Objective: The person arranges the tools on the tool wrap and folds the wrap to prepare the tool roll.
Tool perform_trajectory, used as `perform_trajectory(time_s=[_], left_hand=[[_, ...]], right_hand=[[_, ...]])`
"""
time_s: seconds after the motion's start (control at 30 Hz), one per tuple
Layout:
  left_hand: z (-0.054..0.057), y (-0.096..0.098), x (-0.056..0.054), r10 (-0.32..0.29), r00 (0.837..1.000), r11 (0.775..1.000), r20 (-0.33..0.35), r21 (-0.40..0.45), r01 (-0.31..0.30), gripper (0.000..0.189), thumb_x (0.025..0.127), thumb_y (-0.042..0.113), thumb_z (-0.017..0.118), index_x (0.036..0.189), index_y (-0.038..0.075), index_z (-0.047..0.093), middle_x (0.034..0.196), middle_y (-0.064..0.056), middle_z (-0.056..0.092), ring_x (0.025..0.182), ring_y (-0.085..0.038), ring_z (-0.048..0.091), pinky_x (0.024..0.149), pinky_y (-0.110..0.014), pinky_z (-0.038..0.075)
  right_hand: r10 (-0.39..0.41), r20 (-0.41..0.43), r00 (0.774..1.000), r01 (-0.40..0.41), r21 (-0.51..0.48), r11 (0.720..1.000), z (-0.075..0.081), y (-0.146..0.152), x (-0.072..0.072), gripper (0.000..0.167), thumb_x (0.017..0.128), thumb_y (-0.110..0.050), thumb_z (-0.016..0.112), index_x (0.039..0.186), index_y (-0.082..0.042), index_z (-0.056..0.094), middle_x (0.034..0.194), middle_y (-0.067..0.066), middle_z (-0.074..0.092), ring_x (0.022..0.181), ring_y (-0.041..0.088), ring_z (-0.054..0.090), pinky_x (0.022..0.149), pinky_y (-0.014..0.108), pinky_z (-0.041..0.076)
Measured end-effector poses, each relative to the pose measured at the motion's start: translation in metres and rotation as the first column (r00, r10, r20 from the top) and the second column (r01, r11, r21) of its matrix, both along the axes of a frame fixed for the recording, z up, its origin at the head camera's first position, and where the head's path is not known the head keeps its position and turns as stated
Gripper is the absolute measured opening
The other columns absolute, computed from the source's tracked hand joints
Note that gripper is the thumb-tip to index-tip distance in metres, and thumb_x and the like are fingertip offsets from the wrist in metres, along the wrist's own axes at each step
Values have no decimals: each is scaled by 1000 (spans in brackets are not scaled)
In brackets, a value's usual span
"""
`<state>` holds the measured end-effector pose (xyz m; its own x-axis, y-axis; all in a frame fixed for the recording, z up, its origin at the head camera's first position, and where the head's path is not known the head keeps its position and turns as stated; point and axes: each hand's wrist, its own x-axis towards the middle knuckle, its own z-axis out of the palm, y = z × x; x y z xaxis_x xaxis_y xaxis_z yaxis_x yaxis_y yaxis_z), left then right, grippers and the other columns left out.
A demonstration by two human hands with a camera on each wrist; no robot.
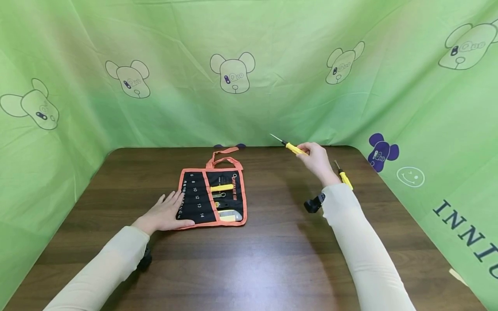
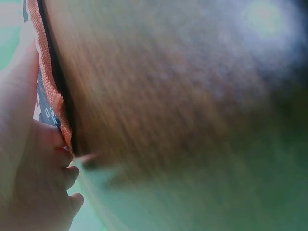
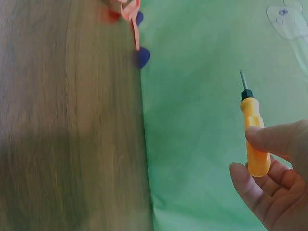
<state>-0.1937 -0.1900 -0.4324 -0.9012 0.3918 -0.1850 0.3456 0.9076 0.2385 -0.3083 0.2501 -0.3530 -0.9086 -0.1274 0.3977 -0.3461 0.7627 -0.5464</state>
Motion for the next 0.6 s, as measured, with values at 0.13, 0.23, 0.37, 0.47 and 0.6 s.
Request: perform_trajectory(time_s=[0.13, 0.23, 0.37, 0.47, 0.6], left_hand=[[0, 0, 0, 3, 1000, 1000, 3, -4, -3, 106, 79, 71, 46, 141, -10, 20, 148, -26, 14, 135, -40, 13, 104, -56, 8], [0, 0, 0, 2, 1000, 1000, 0, -7, -2, 106, 79, 71, 47, 141, -10, 20, 148, -26, 13, 135, -39, 13, 104, -56, 8], [0, 0, 1, 1, 1000, 1000, -4, 0, -1, 106, 79, 71, 47, 141, -10, 20, 148, -26, 13, 135, -40, 13, 104, -56, 8], [0, 0, 1, -2, 1000, 1000, -5, 2, 2, 106, 79, 71, 47, 141, -10, 20, 148, -26, 12, 135, -40, 13, 104, -56, 8], [0, 0, 1, -5, 1000, 1000, -7, 0, 5, 106, 79, 71, 47, 142, -10, 20, 148, -26, 12, 135, -40, 13, 104, -56, 9]], right_hand=[[26, 8, 1000, -26, 11, 1000, 3, -12, 0, 21, 82, 0, 65, 101, 7, 64, 89, 20, 58, 82, 31, 52, 74, 42, 41], [56, 15, 998, -56, 14, 998, 4, -21, 1, 21, 81, 1, 66, 101, 6, 65, 91, 21, 58, 83, 32, 53, 75, 43, 41], [90, 27, 996, -91, 33, 995, 4, -32, 0, 21, 82, 1, 66, 101, 6, 65, 93, 21, 58, 85, 33, 54, 76, 43, 43], [110, 32, 993, -112, 59, 992, 2, -39, -1, 21, 82, 0, 66, 102, 6, 65, 93, 20, 58, 85, 32, 54, 77, 43, 43], [131, 38, 991, -134, 87, 987, 1, -48, -1, 21, 82, -2, 66, 102, 4, 66, 94, 18, 58, 86, 32, 54, 77, 43, 43]])
